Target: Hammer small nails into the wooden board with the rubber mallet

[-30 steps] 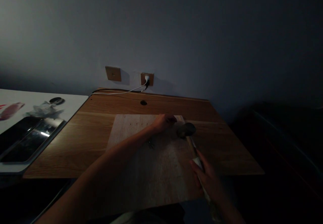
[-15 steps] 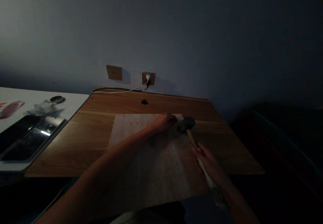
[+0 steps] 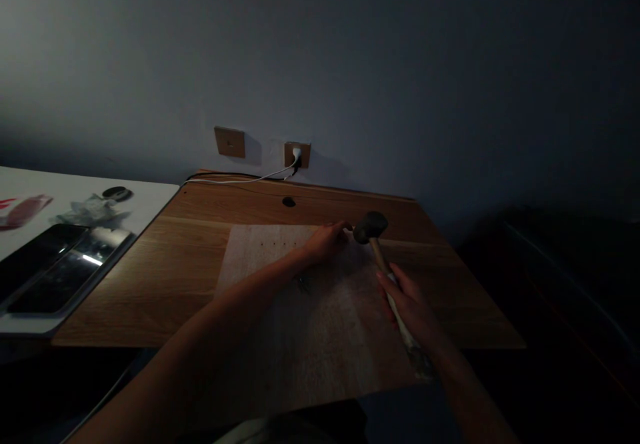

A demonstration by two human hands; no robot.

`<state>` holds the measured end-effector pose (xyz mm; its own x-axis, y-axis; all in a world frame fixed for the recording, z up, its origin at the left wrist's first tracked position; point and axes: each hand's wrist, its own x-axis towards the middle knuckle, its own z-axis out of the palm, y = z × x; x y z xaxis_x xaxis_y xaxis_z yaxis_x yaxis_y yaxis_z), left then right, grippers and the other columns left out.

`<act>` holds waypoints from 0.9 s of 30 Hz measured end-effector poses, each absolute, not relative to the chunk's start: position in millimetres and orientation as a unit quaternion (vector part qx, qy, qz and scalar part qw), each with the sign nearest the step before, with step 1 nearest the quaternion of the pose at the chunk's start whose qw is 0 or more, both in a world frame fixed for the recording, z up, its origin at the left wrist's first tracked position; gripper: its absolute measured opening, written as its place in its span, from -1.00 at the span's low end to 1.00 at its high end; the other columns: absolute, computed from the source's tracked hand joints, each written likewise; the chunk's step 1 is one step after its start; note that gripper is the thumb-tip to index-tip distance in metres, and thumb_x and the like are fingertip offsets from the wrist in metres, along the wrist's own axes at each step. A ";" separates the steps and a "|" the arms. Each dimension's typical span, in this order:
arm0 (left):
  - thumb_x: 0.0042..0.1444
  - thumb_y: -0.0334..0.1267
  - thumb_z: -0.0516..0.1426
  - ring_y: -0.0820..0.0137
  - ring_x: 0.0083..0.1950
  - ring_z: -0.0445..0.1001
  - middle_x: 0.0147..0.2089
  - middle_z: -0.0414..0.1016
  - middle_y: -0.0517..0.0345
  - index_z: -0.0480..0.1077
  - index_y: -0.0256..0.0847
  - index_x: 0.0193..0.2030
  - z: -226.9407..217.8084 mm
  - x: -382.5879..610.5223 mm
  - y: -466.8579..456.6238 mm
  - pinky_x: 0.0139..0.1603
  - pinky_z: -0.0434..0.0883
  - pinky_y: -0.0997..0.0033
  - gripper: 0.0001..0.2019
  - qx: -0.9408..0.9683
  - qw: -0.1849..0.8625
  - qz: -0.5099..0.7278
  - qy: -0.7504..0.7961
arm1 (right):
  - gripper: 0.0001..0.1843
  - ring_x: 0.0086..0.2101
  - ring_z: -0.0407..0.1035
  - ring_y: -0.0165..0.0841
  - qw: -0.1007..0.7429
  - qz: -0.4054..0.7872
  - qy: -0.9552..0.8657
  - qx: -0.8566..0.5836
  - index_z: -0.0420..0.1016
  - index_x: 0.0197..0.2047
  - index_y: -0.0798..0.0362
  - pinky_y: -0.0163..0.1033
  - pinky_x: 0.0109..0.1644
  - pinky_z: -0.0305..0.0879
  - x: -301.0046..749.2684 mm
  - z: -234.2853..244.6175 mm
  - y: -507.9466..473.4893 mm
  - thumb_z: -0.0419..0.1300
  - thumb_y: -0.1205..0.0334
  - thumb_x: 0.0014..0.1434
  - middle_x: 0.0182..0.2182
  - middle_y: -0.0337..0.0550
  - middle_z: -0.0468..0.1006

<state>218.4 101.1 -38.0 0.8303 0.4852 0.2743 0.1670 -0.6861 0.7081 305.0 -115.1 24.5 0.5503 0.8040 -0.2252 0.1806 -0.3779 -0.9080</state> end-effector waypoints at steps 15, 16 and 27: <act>0.12 -0.50 0.20 0.31 -0.05 0.63 -0.08 0.66 0.09 0.40 -0.22 0.16 -38.1 218.4 101.6 0.01 0.49 0.38 -0.56 0.892 0.345 0.215 0.199 | -0.47 -0.73 0.15 -0.48 0.421 0.334 -0.348 -0.768 0.35 -0.08 -0.01 -0.37 -0.73 0.03 308.9 5.0 -112.2 0.17 -0.27 0.11 -0.59 -0.45 0.29; 0.12 -0.50 0.19 0.31 -0.05 0.63 -0.07 0.66 0.08 0.39 -0.22 0.16 -38.4 218.7 101.9 0.01 0.49 0.38 -0.56 0.891 0.349 0.216 0.196 | -0.47 -0.72 0.15 -0.48 0.425 0.334 -0.350 -0.766 0.36 -0.08 0.00 -0.37 -0.73 0.03 308.9 5.2 -112.7 0.17 -0.27 0.12 -0.60 -0.45 0.28; 0.08 -0.53 0.20 0.27 0.02 0.58 -0.11 0.66 0.07 0.43 -0.24 0.11 -35.9 217.4 102.4 0.10 0.45 0.29 -0.57 0.894 0.335 0.234 0.184 | -0.41 -0.72 0.16 -0.46 0.434 0.331 -0.347 -0.763 0.40 0.03 0.05 -0.34 -0.72 0.04 304.3 6.1 -113.6 0.19 -0.25 0.14 -0.61 -0.43 0.29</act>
